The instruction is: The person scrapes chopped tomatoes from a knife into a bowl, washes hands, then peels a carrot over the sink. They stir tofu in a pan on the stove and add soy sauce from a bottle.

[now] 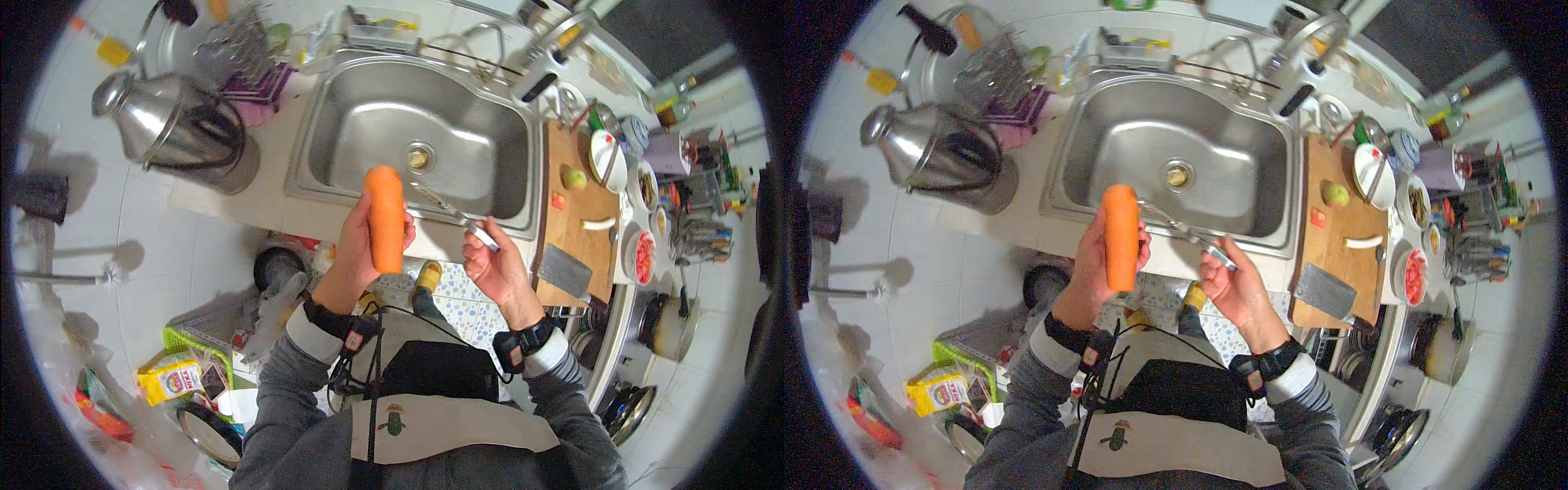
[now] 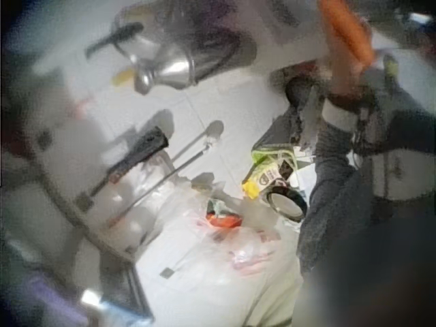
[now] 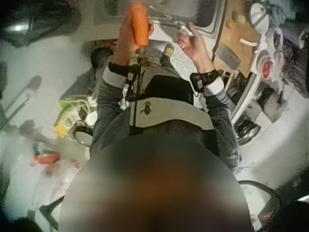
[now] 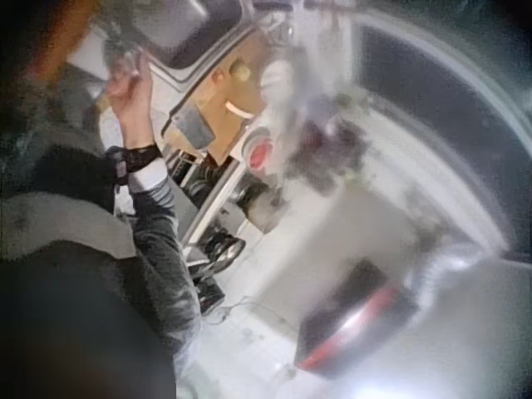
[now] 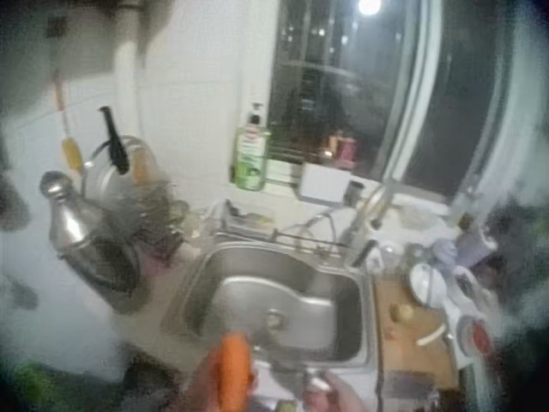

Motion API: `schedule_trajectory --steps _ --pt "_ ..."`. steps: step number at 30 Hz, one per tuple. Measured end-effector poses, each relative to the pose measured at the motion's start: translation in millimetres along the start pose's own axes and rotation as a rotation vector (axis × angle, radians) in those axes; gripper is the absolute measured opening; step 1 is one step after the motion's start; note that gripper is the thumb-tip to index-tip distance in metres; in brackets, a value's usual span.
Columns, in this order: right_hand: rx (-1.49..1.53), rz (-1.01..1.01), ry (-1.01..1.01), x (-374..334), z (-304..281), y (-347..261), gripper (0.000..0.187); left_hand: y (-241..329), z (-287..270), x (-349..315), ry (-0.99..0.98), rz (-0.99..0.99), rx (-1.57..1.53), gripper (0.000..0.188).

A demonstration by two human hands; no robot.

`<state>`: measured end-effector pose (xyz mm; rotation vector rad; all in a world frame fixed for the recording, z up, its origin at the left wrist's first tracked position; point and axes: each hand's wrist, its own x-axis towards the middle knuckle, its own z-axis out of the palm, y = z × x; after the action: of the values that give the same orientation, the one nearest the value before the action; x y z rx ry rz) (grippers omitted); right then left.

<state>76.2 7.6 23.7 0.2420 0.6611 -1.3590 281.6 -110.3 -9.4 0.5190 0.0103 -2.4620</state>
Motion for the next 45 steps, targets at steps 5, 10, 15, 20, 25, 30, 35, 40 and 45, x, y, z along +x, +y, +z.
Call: schedule_trajectory --steps 5,10,15,20,25,30,35,40,45 --pt "-0.657 -0.230 -0.013 -20 -25 -29 0.015 -44 20 44 0.017 -0.003 0.188 0.054" --pt "-1.321 -0.353 -0.097 -28 -42 -60 0.021 -74 41 66 0.126 0.032 0.328 0.057" --pt "-1.718 -0.736 -0.120 -27 -41 -69 0.024 -82 51 78 0.152 0.063 0.401 0.059" --pt "-1.883 -0.850 -0.102 -21 -36 -69 0.021 -72 44 94 0.224 -0.032 0.387 0.062" --pt "-2.086 -0.949 -0.021 0 -36 -66 0.023 -60 30 104 0.177 -0.120 0.375 0.063" --pt "-2.134 -0.990 -0.045 31 -35 -68 0.023 -40 17 107 0.153 -0.165 0.372 0.059" --pt "-2.082 -0.859 0.137 76 -35 -67 0.028 -18 13 107 0.218 -0.251 0.382 0.060" --pt "-2.267 -0.381 0.586 118 -52 -98 0.030 -20 22 97 0.279 -0.248 0.405 0.058" --pt "-2.100 -0.358 0.634 102 -53 -95 0.031 -9 16 109 0.252 -0.310 0.290 0.054"
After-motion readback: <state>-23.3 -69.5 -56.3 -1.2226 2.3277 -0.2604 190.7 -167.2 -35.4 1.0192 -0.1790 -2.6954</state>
